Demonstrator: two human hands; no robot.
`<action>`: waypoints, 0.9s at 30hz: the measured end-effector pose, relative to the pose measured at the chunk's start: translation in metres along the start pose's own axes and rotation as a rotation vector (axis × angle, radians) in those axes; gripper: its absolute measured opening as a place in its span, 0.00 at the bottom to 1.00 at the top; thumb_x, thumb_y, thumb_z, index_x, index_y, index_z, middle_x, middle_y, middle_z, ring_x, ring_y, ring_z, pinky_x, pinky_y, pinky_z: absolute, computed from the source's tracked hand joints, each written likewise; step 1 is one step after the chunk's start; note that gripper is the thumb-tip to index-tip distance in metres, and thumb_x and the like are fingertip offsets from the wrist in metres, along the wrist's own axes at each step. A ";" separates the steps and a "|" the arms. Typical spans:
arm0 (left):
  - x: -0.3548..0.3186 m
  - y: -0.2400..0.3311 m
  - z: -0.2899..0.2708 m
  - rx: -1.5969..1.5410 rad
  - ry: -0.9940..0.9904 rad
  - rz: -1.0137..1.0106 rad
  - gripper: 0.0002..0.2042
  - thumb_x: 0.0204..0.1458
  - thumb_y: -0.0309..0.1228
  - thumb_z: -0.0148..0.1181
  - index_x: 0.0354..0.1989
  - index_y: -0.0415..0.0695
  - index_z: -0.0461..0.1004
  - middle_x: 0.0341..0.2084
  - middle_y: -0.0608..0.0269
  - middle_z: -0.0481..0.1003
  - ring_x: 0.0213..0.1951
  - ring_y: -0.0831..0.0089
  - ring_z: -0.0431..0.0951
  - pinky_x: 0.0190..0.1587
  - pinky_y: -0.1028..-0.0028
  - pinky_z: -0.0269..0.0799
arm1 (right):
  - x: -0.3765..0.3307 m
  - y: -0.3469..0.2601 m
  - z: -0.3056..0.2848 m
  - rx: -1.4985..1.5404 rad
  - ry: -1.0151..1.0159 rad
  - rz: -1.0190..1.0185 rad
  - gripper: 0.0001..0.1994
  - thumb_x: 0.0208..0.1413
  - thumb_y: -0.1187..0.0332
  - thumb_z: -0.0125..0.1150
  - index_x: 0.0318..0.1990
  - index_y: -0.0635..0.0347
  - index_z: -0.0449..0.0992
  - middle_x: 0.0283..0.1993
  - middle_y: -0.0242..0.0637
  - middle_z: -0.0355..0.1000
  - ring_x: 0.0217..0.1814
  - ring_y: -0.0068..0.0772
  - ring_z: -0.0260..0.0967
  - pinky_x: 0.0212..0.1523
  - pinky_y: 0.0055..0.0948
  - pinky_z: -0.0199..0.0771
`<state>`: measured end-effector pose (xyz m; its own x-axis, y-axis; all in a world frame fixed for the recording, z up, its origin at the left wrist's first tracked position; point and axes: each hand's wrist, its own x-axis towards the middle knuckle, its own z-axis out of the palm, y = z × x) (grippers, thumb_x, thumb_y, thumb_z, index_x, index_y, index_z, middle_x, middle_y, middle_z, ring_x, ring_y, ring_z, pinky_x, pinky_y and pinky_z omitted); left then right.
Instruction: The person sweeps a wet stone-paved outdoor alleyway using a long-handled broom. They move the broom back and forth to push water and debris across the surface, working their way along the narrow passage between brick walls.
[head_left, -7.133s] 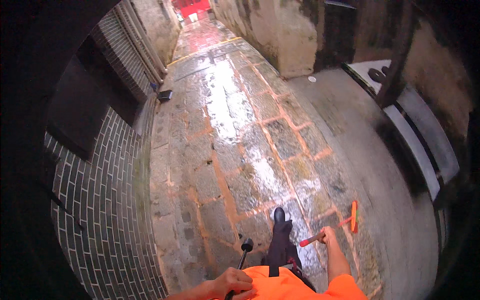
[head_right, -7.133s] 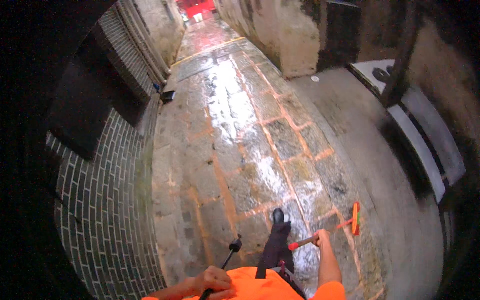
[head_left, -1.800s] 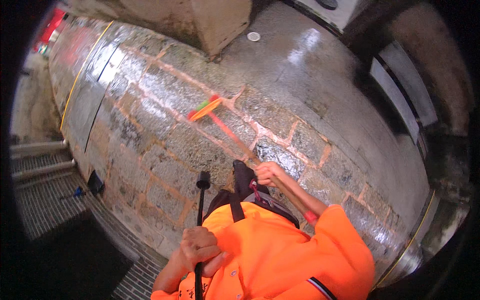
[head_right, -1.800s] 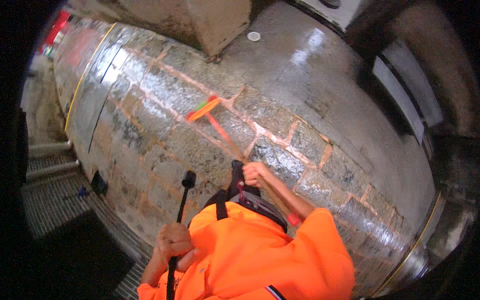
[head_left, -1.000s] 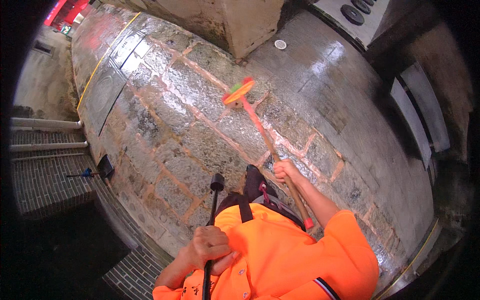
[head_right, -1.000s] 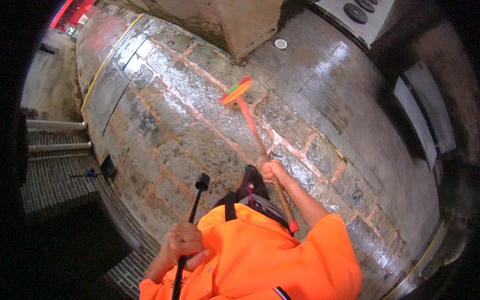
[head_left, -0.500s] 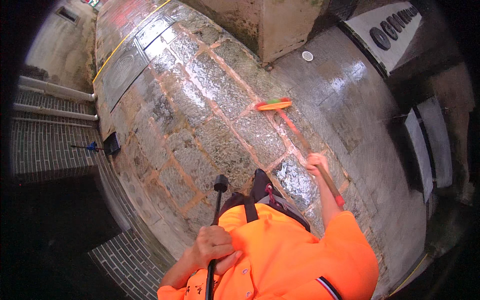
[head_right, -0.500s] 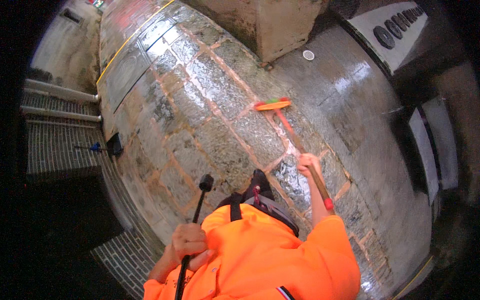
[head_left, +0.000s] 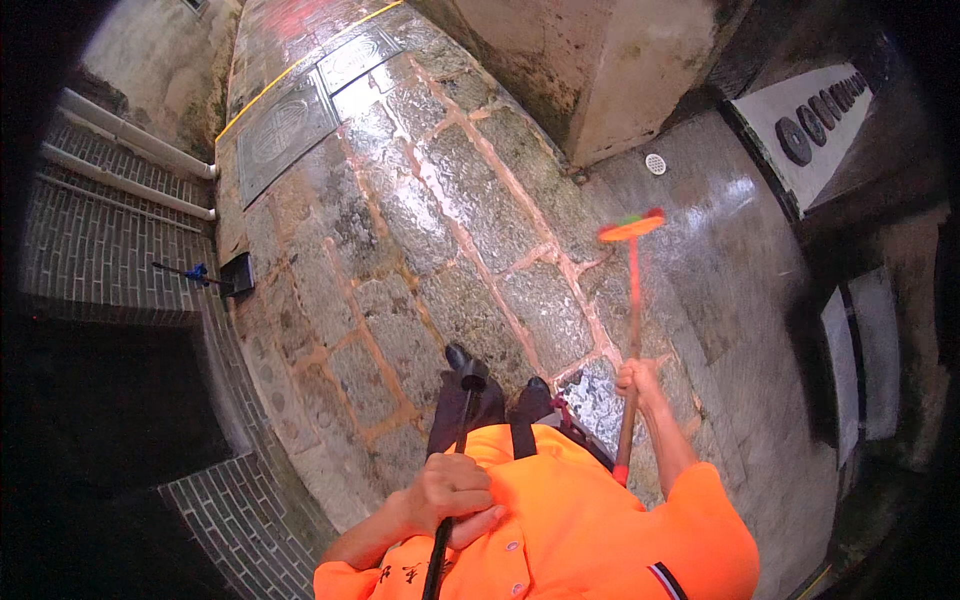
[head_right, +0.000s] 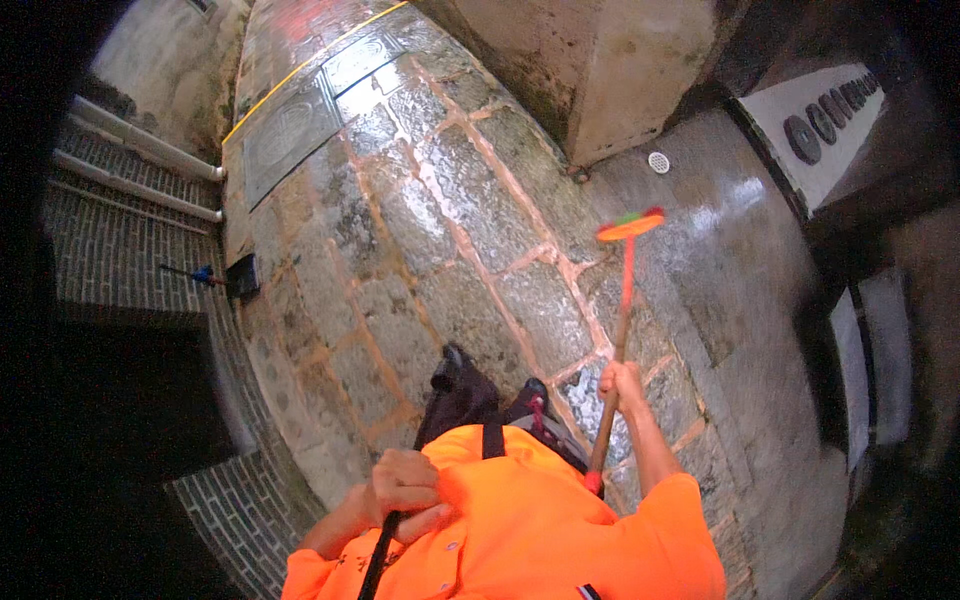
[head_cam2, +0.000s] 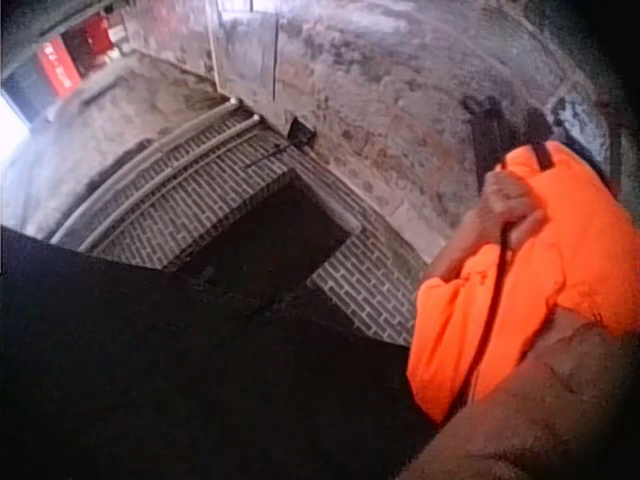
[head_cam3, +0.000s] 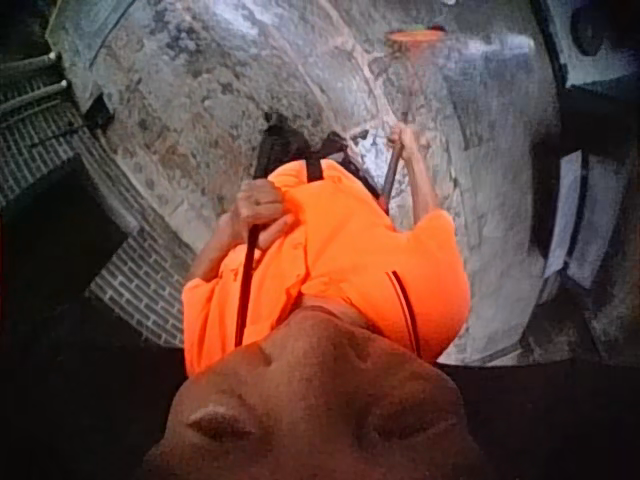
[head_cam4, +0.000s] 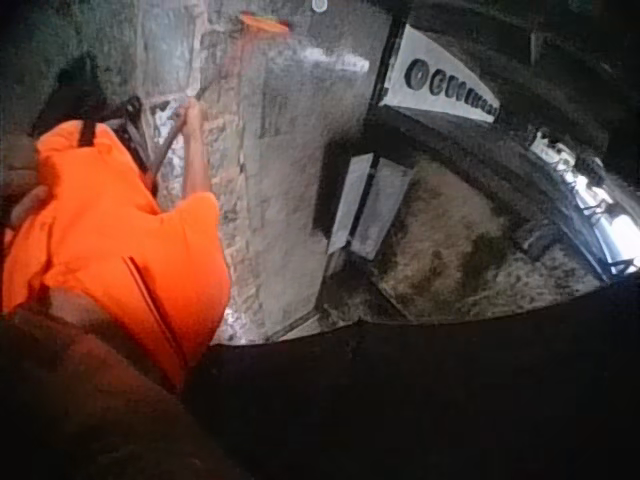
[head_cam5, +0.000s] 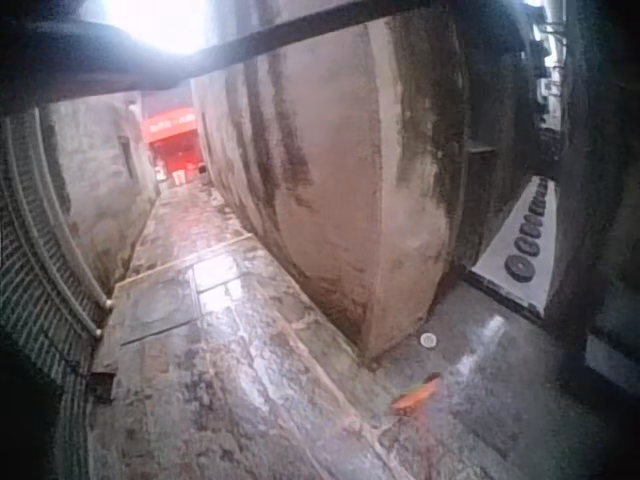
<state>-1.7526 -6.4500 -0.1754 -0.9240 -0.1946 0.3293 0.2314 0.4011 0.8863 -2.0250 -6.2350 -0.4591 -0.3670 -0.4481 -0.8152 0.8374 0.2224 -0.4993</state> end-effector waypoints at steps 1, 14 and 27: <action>-0.010 -0.013 -0.004 -0.009 0.017 0.005 0.13 0.34 0.23 0.59 0.06 0.43 0.60 0.07 0.65 0.58 0.10 0.69 0.62 0.14 0.71 0.53 | 0.008 0.000 0.018 0.008 -0.070 0.047 0.15 0.50 0.71 0.45 0.13 0.46 0.55 0.11 0.21 0.51 0.08 0.16 0.49 0.09 0.22 0.48; -0.025 -0.118 -0.241 -0.056 0.025 -0.030 0.15 0.37 0.24 0.59 0.07 0.42 0.58 0.06 0.64 0.53 0.10 0.66 0.60 0.13 0.68 0.52 | 0.121 -0.029 0.245 0.428 -0.391 0.381 0.13 0.53 0.70 0.43 0.17 0.48 0.57 0.10 0.15 0.51 0.07 0.12 0.48 0.10 0.21 0.48; 0.040 -0.240 -0.428 -0.071 -0.016 0.025 0.14 0.39 0.24 0.57 0.09 0.42 0.59 0.09 0.62 0.57 0.13 0.64 0.62 0.17 0.67 0.54 | 0.125 -0.098 0.380 0.195 0.016 0.150 0.13 0.47 0.71 0.44 0.14 0.46 0.56 0.09 0.20 0.50 0.08 0.17 0.47 0.13 0.23 0.47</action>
<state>-1.7150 -6.9373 -0.2354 -0.9224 -0.1708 0.3466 0.2746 0.3412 0.8990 -1.9989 -6.6421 -0.4008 -0.2374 -0.4089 -0.8811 0.9449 0.1131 -0.3071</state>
